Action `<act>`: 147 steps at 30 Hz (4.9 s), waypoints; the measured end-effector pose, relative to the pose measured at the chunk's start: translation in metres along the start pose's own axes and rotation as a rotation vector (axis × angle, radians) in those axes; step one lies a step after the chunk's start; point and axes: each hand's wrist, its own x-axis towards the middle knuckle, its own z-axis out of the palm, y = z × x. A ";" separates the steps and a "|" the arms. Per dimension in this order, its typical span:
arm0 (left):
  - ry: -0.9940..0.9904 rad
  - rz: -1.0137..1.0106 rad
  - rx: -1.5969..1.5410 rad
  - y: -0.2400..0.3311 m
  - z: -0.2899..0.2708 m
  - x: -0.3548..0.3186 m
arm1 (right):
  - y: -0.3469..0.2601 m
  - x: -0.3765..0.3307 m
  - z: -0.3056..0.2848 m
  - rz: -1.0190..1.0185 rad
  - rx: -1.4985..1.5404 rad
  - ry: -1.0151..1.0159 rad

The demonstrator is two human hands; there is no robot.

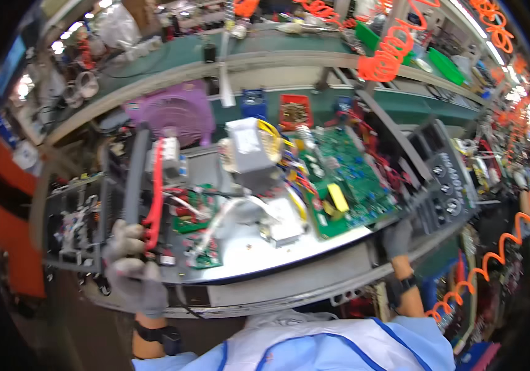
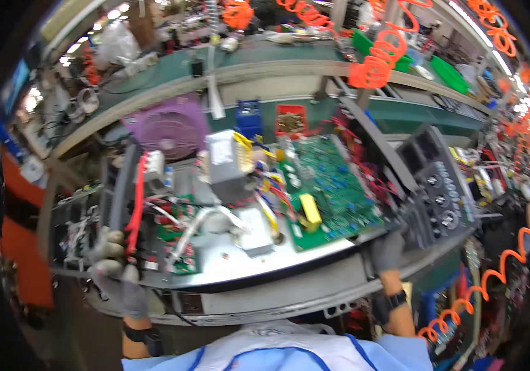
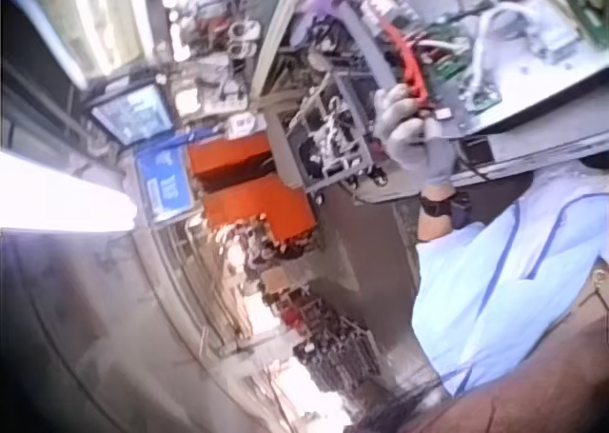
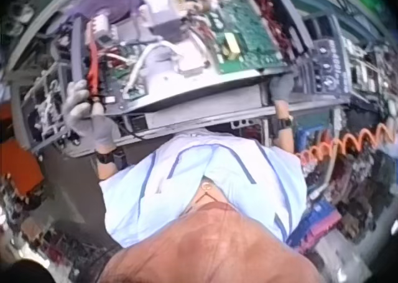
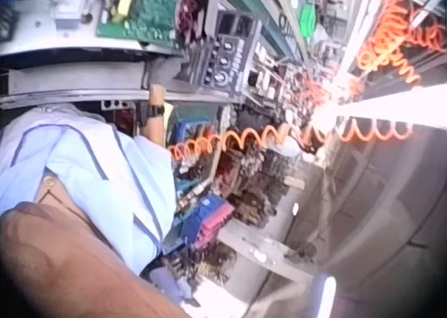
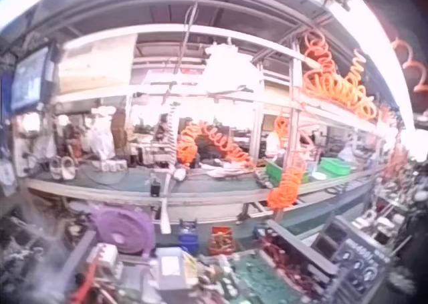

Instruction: The worker is assembling and testing an industrial welding machine on an assembly line, including attaching casters and wiring.

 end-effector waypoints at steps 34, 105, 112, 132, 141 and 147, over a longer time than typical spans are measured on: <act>-0.253 -0.144 0.126 -0.151 0.028 0.245 | -0.105 -0.056 0.182 -0.711 -0.374 -0.571; -1.065 0.275 0.928 0.027 0.055 -0.073 | -0.021 -0.129 0.052 -0.871 0.638 -0.213; -1.077 0.330 0.751 0.028 0.099 -0.077 | 0.111 -0.293 0.045 0.403 0.896 -0.284; -2.086 0.427 -0.477 0.195 0.255 -0.257 | -0.033 -0.731 0.119 2.154 1.020 1.294; -3.057 0.506 -0.669 0.351 0.214 -0.591 | 0.038 -0.855 0.240 2.303 1.110 1.470; -3.274 0.616 -0.393 0.351 0.122 -0.829 | 0.161 -0.957 0.298 2.325 0.613 1.346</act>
